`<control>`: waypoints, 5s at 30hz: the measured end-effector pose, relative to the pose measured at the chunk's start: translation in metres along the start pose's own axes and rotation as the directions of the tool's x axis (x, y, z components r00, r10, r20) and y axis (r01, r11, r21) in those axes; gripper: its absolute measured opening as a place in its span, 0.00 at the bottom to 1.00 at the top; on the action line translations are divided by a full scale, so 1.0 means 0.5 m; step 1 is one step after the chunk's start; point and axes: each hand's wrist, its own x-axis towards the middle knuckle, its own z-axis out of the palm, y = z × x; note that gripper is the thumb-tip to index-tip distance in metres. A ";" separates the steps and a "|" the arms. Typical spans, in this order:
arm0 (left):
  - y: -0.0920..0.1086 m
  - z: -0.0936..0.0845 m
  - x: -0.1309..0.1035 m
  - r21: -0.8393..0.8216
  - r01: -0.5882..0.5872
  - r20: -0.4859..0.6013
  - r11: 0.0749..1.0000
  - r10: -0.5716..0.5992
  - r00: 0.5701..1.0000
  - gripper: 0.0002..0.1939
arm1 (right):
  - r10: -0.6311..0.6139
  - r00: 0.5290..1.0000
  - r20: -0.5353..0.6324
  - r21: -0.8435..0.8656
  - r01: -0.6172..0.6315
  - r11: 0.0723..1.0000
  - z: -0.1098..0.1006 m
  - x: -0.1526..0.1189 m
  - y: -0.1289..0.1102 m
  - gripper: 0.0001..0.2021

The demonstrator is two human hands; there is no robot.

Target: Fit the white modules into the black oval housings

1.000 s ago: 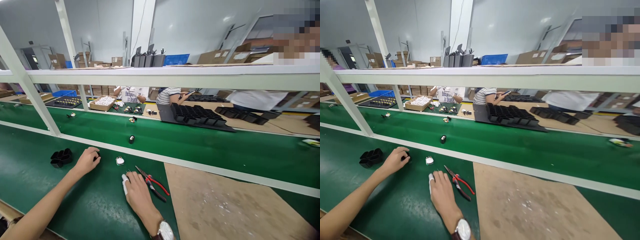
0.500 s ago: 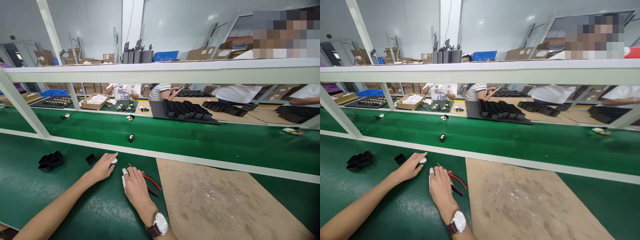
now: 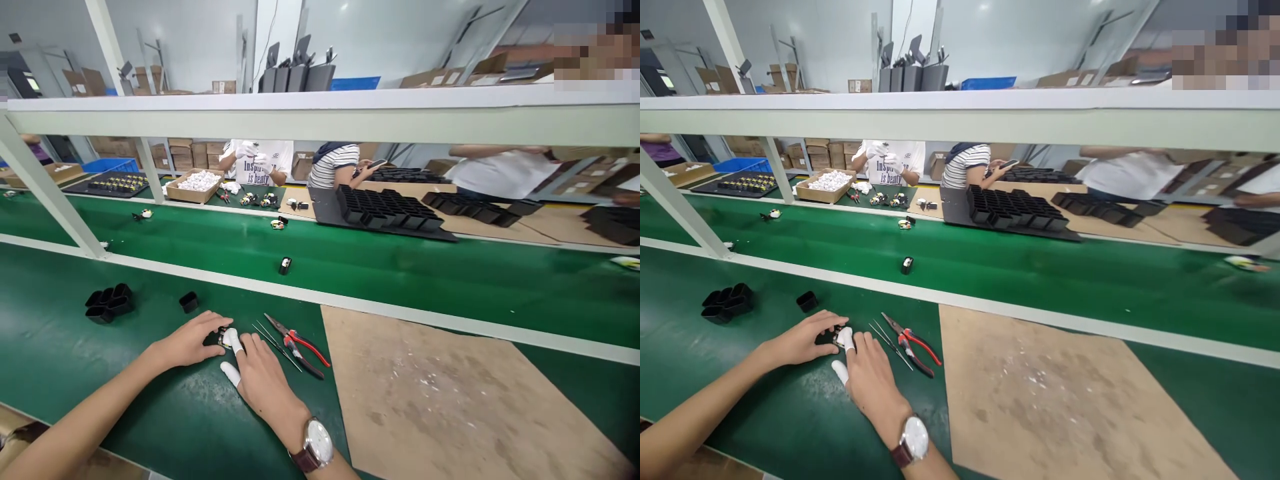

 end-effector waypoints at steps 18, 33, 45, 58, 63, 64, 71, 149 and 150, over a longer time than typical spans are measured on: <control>-0.051 0.060 -0.024 -0.091 -0.067 -0.167 0.994 0.051 0.985 0.24 | -0.078 0.996 0.046 -0.088 0.082 0.993 0.035 -0.010 -0.024 0.06; -0.050 0.062 -0.026 -0.106 -0.045 -0.160 0.993 0.028 0.987 0.23 | -0.080 0.997 -0.006 -0.040 0.080 0.996 0.029 -0.005 -0.005 0.05; -0.050 0.060 -0.026 -0.124 -0.035 -0.151 0.992 0.015 0.988 0.22 | 0.132 0.987 -0.095 0.343 -0.092 0.935 0.031 0.003 0.031 0.31; -0.040 -0.027 -0.026 0.031 -0.101 -0.687 0.994 0.094 0.720 0.14 | 0.160 0.982 -0.100 0.366 -0.113 0.924 0.054 0.016 0.029 0.32; -0.096 -0.085 -0.030 0.000 0.167 -0.759 0.986 -0.109 0.642 0.22 | 0.171 0.976 -0.137 0.321 -0.120 0.939 0.056 0.012 0.025 0.32; -0.108 -0.089 -0.030 -0.037 0.184 -0.689 0.982 -0.158 0.708 0.32 | 0.169 0.975 -0.143 0.311 -0.118 0.943 0.055 0.013 0.024 0.30; -0.110 -0.045 0.002 -0.165 0.178 -0.272 0.970 -0.218 0.937 0.26 | 0.195 0.970 -0.147 0.329 -0.138 0.934 0.038 0.010 0.028 0.23; -0.010 0.057 -0.015 -0.148 -0.074 -0.145 0.986 0.053 0.988 0.42 | 0.083 0.945 -0.317 0.393 0.051 0.918 -0.020 0.008 0.028 0.34; -0.009 0.056 -0.014 -0.149 -0.077 -0.142 0.986 0.056 0.988 0.42 | 0.085 0.948 -0.307 0.399 0.048 0.916 -0.022 0.009 0.028 0.33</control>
